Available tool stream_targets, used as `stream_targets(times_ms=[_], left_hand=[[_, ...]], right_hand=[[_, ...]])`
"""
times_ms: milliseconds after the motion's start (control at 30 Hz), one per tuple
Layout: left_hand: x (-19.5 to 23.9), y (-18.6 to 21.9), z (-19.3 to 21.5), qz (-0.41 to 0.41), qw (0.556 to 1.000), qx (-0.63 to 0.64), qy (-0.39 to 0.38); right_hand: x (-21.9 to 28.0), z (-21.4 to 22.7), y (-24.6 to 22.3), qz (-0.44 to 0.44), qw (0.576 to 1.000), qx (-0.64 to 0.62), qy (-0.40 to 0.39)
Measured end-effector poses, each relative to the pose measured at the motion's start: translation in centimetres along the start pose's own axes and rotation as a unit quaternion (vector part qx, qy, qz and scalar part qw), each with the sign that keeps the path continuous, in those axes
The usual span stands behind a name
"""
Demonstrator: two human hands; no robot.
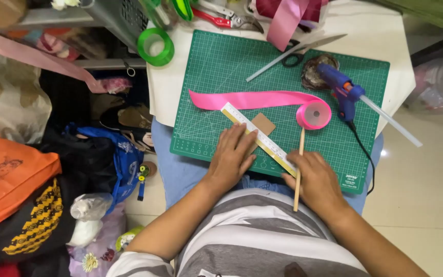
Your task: The person cuts a small piece of cardboard and a pink ribbon, then wraps the ribbon around the cardboard piece, folding and adjusting it to form a decorative bow-like shape.
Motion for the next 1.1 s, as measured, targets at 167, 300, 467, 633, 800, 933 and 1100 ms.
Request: stream_targets(times_ms=[167,300,467,633,800,933,1100], left_hand=[[-0.2,-0.2,3.9,0.055,0.995,0.067,0.045],[0.4,-1.5,4.2,0.095,0.993,0.07,0.004],[0.6,0.0,5.1,0.066,0.989,0.12,-0.059],[0.2,0.5,4.3,0.024,0.985,0.15,-0.084],[-0.1,-0.3,6.5,0.024,0.99,0.138,-0.011],[0.4,-5.0,8.8,0.124,0.972,0.165,0.112],[0.9,-11.7,11.1,0.29,0.918,0.203,0.177]], right_hand=[[0.8,0.9,0.0,-0.022,0.998,-0.005,0.055],[-2.0,4.3,-2.7,0.017,0.99,-0.007,0.139],[-13.1,1.4,-3.4,0.109,0.986,0.03,0.124],[-24.3,-5.3,0.7,0.153,0.982,0.06,0.089],[-28.0,-4.8,0.0,0.201,0.967,0.112,0.11],[-27.4,-5.1,0.7,0.198,0.961,0.153,0.114],[-24.5,-3.0,-0.5,0.133,0.983,0.121,0.048]])
Point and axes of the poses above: each hand's wrist, its own x-axis away from the middle knuckle, its own z-axis out of the back of the hand, y = z × x, the point moved 9 cm from there along -x, towards the middle knuckle, and after that the axes turned 7 degrees about -y, right-handed, at the moved point
